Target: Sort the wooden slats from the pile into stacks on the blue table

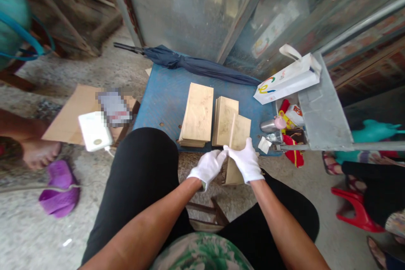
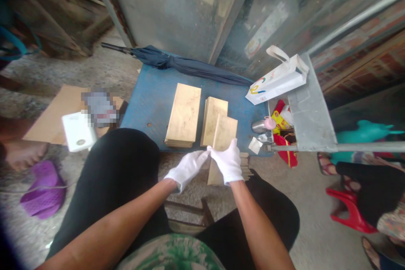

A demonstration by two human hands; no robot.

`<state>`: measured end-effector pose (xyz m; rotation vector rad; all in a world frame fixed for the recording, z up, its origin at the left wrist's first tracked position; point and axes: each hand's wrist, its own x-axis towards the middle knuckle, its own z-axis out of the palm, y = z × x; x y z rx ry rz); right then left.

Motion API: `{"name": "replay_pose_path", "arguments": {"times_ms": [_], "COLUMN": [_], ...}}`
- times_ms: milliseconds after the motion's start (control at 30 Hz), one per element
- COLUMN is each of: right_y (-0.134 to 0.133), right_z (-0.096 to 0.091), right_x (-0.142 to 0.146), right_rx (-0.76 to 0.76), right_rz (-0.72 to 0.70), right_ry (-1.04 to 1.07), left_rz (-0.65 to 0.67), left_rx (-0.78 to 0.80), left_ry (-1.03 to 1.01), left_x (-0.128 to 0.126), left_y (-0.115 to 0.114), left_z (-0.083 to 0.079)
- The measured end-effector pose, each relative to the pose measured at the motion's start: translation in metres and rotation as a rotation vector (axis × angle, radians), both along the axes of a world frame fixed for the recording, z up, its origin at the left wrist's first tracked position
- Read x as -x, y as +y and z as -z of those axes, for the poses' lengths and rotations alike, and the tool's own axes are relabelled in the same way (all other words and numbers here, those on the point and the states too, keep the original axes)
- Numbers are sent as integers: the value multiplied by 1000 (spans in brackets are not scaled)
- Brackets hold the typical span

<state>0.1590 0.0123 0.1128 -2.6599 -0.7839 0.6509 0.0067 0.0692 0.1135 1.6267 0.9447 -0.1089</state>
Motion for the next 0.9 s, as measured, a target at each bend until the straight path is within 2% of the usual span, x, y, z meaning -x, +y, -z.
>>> {"name": "replay_pose_path", "arguments": {"times_ms": [133, 300, 533, 900], "right_y": [38, 79, 113, 134], "right_z": [1, 8, 23, 33], "right_x": [-20, -28, -29, -26], "right_rx": [60, 159, 215, 281], "right_rz": [-25, -46, -52, -83], "right_ry": [-60, -81, -118, -176], "left_rz": [255, 473, 553, 604], "left_rx": [-18, -42, -68, -49], "left_ry": [110, 204, 257, 261], "left_x": [2, 8, 7, 5], "left_y": [-15, -22, -16, -15], "left_z": [3, -9, -23, -27]}}
